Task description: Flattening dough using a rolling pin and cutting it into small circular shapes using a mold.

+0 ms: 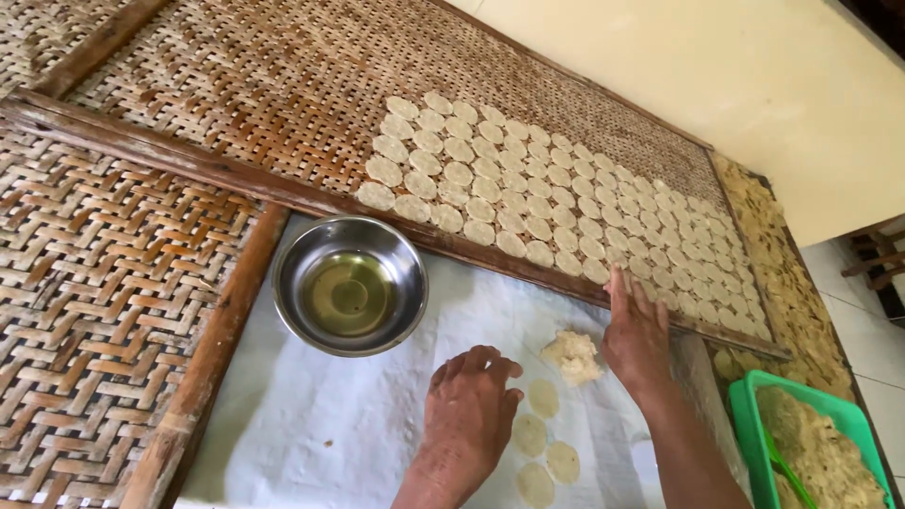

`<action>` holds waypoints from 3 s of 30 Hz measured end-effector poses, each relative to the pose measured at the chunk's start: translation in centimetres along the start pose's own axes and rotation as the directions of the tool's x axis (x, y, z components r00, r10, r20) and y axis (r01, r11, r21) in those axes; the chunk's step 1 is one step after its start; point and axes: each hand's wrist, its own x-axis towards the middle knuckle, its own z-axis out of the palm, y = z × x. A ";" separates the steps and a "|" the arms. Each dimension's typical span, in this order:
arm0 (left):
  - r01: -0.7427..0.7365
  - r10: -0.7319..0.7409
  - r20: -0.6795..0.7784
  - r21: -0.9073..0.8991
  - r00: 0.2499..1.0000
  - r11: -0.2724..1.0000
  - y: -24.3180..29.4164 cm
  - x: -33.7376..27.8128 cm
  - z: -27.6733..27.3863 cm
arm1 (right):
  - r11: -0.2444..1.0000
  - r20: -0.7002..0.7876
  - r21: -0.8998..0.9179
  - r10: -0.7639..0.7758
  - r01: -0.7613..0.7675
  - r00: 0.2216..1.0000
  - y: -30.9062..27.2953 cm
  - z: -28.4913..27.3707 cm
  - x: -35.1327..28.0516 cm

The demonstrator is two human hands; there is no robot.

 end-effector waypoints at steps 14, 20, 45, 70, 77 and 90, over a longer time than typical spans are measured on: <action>-0.036 0.036 0.045 -0.007 0.998 0.999 0.8 -0.2 -0.5 | 0.576 0.297 -0.749 -0.152 0.329 0.943 -0.4 -2.5 -1.1; -0.052 0.053 0.033 -0.039 0.998 0.998 0.6 -0.5 -0.7 | 0.963 0.324 -0.256 -0.001 0.089 0.946 2.2 -5.3 -1.9; 0.003 -0.003 0.046 0.000 0.999 1.000 0.7 0.0 0.0 | 0.774 0.618 0.317 0.269 -0.548 0.738 -2.9 -2.6 -15.9; 0.583 -0.258 0.552 -0.811 0.793 0.057 -0.9 2.9 4.6 | 0.891 -0.164 0.148 -0.407 0.430 0.899 -10.0 -9.5 -9.9; 0.418 -0.231 0.407 -0.909 0.884 -0.001 -1.7 2.9 5.4 | 0.861 -0.201 0.104 -0.472 0.498 0.858 -9.0 -8.4 -10.5; 0.245 -0.243 0.250 -0.968 0.937 -0.050 -0.6 2.7 2.7 | 0.818 -0.108 0.547 -0.145 0.180 0.984 -8.0 -5.8 -10.8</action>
